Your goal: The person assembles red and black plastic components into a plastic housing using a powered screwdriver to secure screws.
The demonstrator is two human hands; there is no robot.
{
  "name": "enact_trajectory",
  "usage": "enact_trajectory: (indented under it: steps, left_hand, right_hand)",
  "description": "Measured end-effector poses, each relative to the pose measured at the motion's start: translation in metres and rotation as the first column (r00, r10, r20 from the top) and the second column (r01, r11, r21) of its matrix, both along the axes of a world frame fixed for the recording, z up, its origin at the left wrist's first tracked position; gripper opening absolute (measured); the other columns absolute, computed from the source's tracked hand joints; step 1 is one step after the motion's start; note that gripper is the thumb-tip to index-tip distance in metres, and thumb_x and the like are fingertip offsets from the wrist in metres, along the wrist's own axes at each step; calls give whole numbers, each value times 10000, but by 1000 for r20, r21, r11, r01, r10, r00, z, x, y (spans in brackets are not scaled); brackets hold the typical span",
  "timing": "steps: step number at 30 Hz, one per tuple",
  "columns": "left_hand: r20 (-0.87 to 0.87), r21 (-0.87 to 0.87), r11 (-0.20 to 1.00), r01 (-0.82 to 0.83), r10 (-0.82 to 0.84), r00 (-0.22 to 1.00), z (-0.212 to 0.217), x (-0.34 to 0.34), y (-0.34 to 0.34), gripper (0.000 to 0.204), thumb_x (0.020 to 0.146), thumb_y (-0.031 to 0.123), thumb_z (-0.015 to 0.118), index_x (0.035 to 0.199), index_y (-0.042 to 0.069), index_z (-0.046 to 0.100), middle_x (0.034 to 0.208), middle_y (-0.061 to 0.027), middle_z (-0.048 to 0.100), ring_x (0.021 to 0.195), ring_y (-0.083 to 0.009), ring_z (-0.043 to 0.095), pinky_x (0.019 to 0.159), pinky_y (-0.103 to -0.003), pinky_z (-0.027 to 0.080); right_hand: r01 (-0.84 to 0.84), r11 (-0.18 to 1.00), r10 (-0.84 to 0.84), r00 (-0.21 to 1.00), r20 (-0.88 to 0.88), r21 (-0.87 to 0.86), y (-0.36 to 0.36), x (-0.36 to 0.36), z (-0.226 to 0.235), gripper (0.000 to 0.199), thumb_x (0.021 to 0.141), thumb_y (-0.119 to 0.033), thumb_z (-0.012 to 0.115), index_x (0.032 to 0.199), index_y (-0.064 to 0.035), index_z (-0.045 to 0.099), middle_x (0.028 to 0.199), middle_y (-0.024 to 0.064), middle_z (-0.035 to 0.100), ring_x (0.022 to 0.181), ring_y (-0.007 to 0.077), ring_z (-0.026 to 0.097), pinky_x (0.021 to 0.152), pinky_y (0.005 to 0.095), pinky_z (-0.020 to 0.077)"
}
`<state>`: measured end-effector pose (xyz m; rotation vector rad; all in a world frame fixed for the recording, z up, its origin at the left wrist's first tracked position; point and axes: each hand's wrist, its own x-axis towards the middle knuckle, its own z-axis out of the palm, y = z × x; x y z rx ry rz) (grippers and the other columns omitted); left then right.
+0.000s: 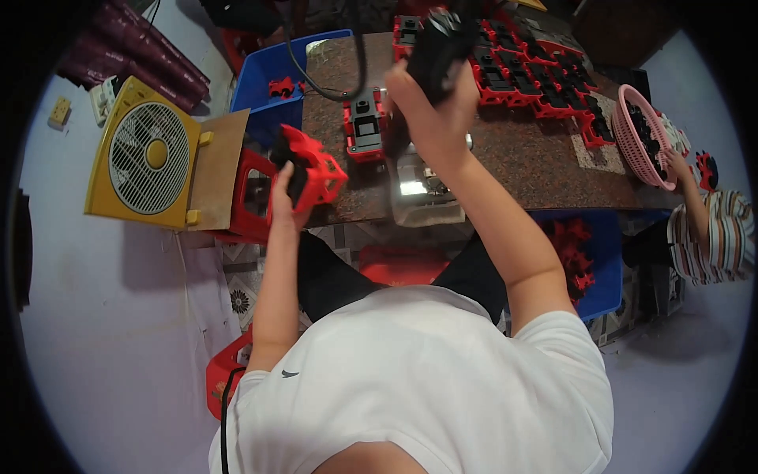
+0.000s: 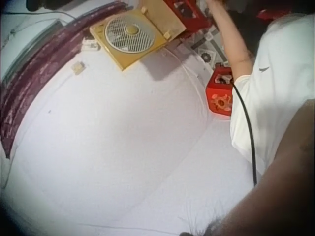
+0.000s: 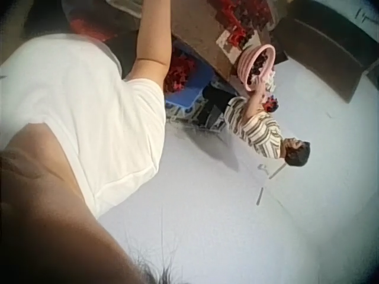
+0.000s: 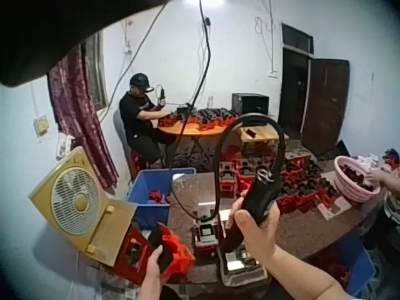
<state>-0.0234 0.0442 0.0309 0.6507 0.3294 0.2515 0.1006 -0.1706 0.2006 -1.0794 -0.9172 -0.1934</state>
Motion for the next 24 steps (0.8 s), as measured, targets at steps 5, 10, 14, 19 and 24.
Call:
enact_trajectory:
  steps: [5, 10, 14, 19, 24]
  left_hand:
    - [-108, 4, 943, 332, -330, 938, 42, 72, 14, 336, 914, 284, 580, 1126, 23, 587, 1023, -130, 678, 897, -297, 668, 830, -422, 545]
    - [-100, 2, 860, 511, -508, 856, 55, 85, 21, 398, 921, 313, 573, 1218, 50, 538, 1146, -151, 629, 1004, -310, 632, 835, -521, 530]
    - [-78, -35, 836, 548, -549, 832, 52, 79, 25, 442, 945, 344, 522, 1299, 80, 488, 1258, -133, 574, 1119, -319, 573, 915, -563, 470]
    - [-45, 48, 839, 541, -540, 841, 32, 63, 45, 517, 960, 376, 477, 1375, 72, 430, 1357, -156, 503, 1232, -321, 498, 1036, -516, 394]
    - [-93, 17, 712, 702, -698, 710, -6, 52, 43, 400, 940, 324, 552, 1235, 54, 564, 1222, -132, 609, 1134, -291, 575, 1000, -474, 441]
  right_hand:
    - [94, 995, -85, 967, -241, 23, -56, -9, -37, 425, 931, -397, 576, 1085, -25, 441, 783, 95, 570, 649, 167, 581, 573, 298, 506]
    - [72, 960, 135, 726, -674, 270, -99, 4, -43, 507, 913, -553, 516, 978, -52, 477, 704, 89, 579, 590, 175, 595, 530, 317, 518]
    - [168, 953, 56, 721, -690, 253, -129, 8, -47, 512, 924, -565, 478, 989, -57, 466, 731, 89, 578, 619, 180, 595, 563, 336, 518]
    - [255, 919, 27, 720, -694, 301, -145, 16, -54, 460, 923, -529, 515, 886, -73, 472, 711, 90, 584, 586, 187, 603, 532, 344, 532]
    - [244, 937, 4, 711, -704, 251, -140, 17, -54, 534, 934, -586, 434, 1005, -57, 463, 747, 85, 567, 657, 175, 586, 611, 343, 512]
